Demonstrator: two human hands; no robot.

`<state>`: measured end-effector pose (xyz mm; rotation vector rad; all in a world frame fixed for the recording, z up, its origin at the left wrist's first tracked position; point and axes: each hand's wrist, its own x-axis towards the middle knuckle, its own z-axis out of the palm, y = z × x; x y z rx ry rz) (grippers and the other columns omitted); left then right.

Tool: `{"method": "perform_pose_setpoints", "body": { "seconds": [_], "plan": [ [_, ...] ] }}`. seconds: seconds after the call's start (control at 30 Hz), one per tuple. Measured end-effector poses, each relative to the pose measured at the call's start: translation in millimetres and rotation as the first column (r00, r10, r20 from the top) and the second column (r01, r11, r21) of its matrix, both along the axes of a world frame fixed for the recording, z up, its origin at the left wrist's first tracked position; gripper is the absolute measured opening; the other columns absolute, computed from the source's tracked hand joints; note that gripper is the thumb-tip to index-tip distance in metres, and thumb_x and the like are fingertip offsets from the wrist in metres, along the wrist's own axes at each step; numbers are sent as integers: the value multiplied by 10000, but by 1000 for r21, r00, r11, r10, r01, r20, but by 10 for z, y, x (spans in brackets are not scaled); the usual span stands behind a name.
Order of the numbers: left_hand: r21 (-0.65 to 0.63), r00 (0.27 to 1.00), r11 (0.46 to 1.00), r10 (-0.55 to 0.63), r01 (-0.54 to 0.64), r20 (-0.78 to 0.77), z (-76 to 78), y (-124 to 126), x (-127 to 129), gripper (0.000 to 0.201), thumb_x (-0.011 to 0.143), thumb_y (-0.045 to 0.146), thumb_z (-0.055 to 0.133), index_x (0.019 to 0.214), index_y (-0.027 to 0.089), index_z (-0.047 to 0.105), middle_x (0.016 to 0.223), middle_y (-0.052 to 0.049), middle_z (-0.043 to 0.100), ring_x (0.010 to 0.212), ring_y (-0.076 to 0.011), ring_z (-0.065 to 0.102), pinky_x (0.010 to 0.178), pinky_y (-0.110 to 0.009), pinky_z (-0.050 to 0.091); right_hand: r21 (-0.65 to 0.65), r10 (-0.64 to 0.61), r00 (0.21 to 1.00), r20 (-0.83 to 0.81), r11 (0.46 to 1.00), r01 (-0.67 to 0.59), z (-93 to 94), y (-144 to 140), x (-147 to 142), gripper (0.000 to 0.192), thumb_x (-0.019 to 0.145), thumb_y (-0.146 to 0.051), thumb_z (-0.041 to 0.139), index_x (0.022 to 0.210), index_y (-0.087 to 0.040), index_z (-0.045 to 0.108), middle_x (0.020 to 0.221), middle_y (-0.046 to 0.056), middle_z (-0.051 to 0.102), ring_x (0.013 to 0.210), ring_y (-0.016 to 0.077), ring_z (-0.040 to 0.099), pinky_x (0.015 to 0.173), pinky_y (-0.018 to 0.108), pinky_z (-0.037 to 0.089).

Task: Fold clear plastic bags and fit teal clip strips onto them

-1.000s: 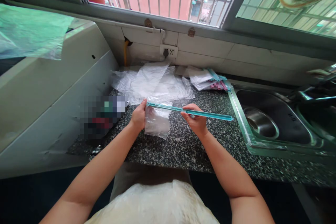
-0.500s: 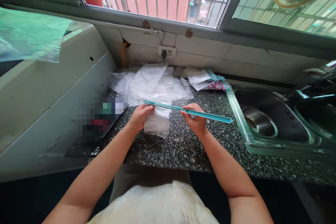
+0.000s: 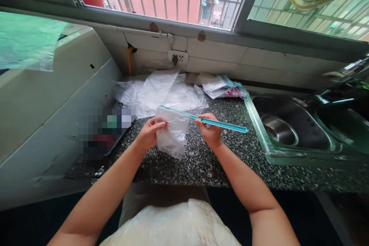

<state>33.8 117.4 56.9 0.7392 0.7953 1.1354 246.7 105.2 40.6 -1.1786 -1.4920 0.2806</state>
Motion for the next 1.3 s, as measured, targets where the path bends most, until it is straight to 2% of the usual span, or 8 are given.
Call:
{"method": "perform_pose_setpoints", "body": {
  "seconds": [0.2,0.47,0.77,0.97,1.1,1.3],
  "plan": [
    [-18,999,999,-43,43,31,-1,-4,29,144,487,187,773,536,139,646,518,12,588,470,-67,486,476,-182,364,26,37,999,15,999,-38,-6,-89,-109,105,783,-336,643,801,-233,639,759,17,637,716,160,586,696,330,495],
    [-45,997,996,-73,73,17,-41,21,42,233,490,265,805,554,132,624,509,22,574,451,-63,479,459,-173,358,76,57,998,6,995,-57,33,-125,-121,72,771,-300,658,799,-234,643,754,13,636,693,148,584,662,310,484],
    [-82,998,995,-59,61,26,-37,36,47,198,503,245,787,565,125,642,513,7,577,445,-69,479,455,-191,350,90,47,999,-7,995,-47,61,-130,-120,65,769,-301,655,788,-240,642,739,7,633,687,152,583,648,313,483],
    [-49,998,997,-51,53,29,-85,61,45,257,517,335,795,606,130,668,581,-25,628,516,-108,531,511,-214,388,79,68,997,30,994,-70,59,-126,-112,46,772,-279,652,791,-239,639,750,11,637,686,151,585,646,311,482],
    [-76,997,995,-67,70,44,-91,56,23,330,463,392,819,582,136,648,534,-4,594,470,-94,494,479,-210,371,83,73,997,32,994,-76,39,-115,-104,42,767,-257,657,799,-237,640,756,11,638,705,153,591,661,313,483],
    [-94,996,991,-87,90,26,-86,50,16,362,474,412,820,625,127,657,564,-6,606,487,-91,507,479,-198,376,83,94,995,46,992,-97,30,-104,-94,52,769,-238,659,816,-240,639,763,12,637,694,148,587,650,308,478]
  ]
}}
